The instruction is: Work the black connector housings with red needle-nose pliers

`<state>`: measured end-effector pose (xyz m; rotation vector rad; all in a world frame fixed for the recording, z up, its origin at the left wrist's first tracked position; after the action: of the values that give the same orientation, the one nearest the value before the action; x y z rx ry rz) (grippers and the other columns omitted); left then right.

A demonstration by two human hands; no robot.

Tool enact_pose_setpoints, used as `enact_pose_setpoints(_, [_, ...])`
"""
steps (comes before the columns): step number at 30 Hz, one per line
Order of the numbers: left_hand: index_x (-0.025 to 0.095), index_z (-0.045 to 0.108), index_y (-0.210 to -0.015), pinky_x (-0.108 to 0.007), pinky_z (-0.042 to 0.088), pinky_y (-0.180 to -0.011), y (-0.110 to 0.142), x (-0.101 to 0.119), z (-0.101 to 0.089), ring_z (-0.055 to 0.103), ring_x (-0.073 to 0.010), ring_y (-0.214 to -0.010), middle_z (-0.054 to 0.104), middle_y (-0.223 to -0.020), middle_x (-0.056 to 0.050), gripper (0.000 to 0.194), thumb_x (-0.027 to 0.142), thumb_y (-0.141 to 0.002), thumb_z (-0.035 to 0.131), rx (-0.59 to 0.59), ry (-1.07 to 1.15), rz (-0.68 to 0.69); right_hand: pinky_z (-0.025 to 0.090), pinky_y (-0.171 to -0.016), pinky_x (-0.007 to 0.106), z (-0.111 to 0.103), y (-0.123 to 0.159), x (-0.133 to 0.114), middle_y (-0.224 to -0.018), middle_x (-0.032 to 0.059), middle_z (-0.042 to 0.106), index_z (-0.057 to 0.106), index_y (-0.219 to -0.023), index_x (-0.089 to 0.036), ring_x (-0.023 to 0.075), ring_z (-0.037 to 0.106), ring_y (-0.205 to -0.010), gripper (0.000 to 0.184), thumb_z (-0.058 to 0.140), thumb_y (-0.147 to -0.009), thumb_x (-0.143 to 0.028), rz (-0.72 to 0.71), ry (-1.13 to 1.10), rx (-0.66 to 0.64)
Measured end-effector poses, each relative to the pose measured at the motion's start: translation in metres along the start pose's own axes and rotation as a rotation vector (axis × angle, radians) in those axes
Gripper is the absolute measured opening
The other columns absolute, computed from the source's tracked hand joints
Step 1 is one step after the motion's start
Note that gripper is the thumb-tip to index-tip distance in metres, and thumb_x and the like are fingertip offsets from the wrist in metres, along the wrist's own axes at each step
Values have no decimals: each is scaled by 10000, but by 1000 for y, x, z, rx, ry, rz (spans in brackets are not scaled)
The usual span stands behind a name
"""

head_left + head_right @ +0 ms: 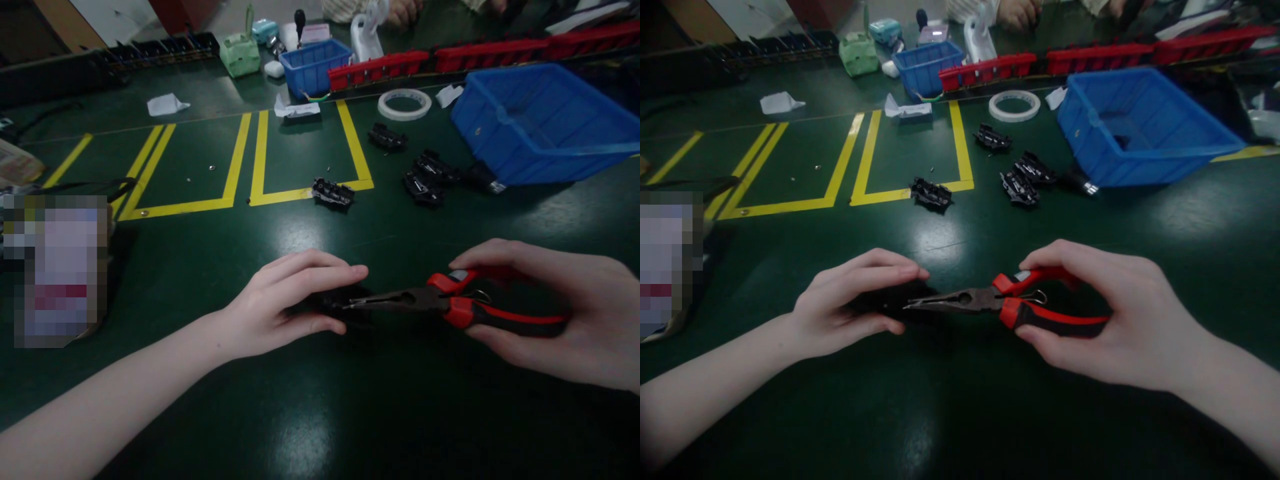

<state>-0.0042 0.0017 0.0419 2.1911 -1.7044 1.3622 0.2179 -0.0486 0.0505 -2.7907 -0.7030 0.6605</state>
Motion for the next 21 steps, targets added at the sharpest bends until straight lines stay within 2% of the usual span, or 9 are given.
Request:
enact_pose_setpoints(4, [176,452,-1338,-280,529,-864,1,0,0,584,-177,-1043,596,-1130,-105,460,301,-921,601,12,-5,17,525,-663,257,-5,-1,0,-889,-2,675,563,-1028,-262,149,648,-702,356,591,-791,-527,38,22,65])
enact_pose_setpoints(10, [150,467,-1314,-266,524,-847,1,4,2,589,-169,-1018,595,-1116,-112,436,317,-929,584,-22,-91,41,525,-575,216,-1,-3,-7,-855,10,678,554,-1010,-233,131,660,-677,354,562,-807,-523,-71,79,84])
enact_pose_setpoints(16, [149,467,-1325,-244,537,-812,2,6,2,601,-156,-981,598,-1105,-93,451,326,-928,587,-7,-151,86,541,-653,233,2,-3,-12,-886,26,665,542,-1036,-217,140,656,-713,357,577,-809,-490,-77,71,112])
enact_pose_setpoints(21, [145,468,-1327,-250,535,-832,2,4,4,599,-157,-999,596,-1123,-92,451,315,-927,592,-12,-180,88,540,-653,252,2,-1,-11,-895,23,659,537,-1043,-230,152,650,-716,357,583,-804,-492,-62,64,110])
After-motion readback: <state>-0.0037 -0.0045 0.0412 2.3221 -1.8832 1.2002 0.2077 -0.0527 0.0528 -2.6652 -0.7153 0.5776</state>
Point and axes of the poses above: each hand's wrist, its own y-axis away from the middle knuckle, its own z-axis out of the palm, x = y × z, the point moved 6 cm from there along -y, towards the middle knuckle
